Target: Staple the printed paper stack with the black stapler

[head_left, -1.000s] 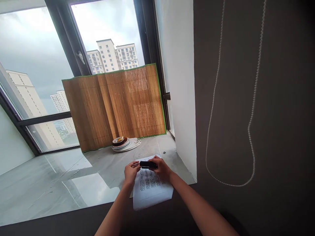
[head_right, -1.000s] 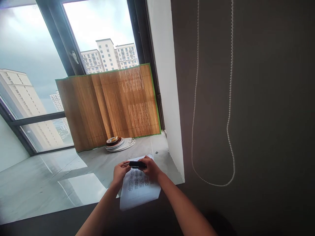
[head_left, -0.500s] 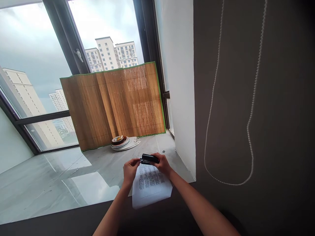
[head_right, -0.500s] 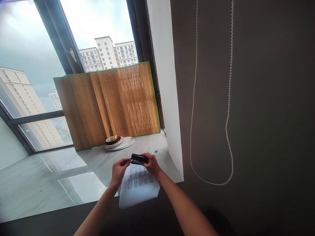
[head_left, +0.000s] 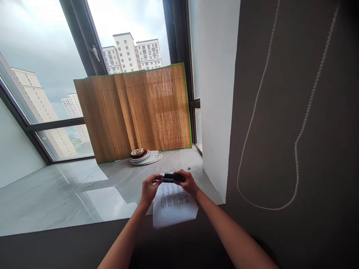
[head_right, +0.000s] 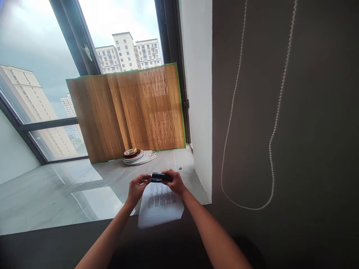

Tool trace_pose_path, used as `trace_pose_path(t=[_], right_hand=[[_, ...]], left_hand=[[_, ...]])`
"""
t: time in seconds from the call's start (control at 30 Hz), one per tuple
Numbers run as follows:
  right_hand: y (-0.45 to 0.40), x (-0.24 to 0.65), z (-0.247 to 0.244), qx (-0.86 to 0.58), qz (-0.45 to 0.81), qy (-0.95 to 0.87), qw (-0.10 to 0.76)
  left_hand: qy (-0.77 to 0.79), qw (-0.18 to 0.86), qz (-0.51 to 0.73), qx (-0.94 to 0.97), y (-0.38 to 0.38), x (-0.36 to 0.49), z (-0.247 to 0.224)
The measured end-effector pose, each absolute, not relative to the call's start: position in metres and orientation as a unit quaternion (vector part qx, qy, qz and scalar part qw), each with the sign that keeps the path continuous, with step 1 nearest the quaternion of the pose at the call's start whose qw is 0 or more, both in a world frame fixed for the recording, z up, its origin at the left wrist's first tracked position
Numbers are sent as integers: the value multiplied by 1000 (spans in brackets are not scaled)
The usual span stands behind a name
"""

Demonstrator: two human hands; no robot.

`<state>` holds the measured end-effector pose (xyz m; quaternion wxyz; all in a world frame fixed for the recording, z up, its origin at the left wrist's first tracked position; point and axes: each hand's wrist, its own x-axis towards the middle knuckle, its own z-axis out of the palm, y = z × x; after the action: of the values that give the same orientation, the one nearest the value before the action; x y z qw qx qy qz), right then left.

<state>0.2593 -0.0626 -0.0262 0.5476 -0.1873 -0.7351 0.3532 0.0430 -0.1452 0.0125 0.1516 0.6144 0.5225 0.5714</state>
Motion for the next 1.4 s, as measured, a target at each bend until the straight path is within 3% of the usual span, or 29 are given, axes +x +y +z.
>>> trace_pose_path(t=[0.27, 0.63, 1.1, 1.4], right_hand=[[-63, 261, -28, -173, 369, -729, 550], [-60, 261, -32, -198, 327, -757, 530], [-63, 263, -29, -220, 309, -777, 502], [-62, 266, -27, -235, 317, -767, 506]], left_hand=[[522, 52, 550, 650, -151, 23, 8], [554, -107, 389, 728, -151, 21, -2], [568, -157, 331, 737, -140, 33, -8], [557, -77, 429, 707, -143, 34, -7]])
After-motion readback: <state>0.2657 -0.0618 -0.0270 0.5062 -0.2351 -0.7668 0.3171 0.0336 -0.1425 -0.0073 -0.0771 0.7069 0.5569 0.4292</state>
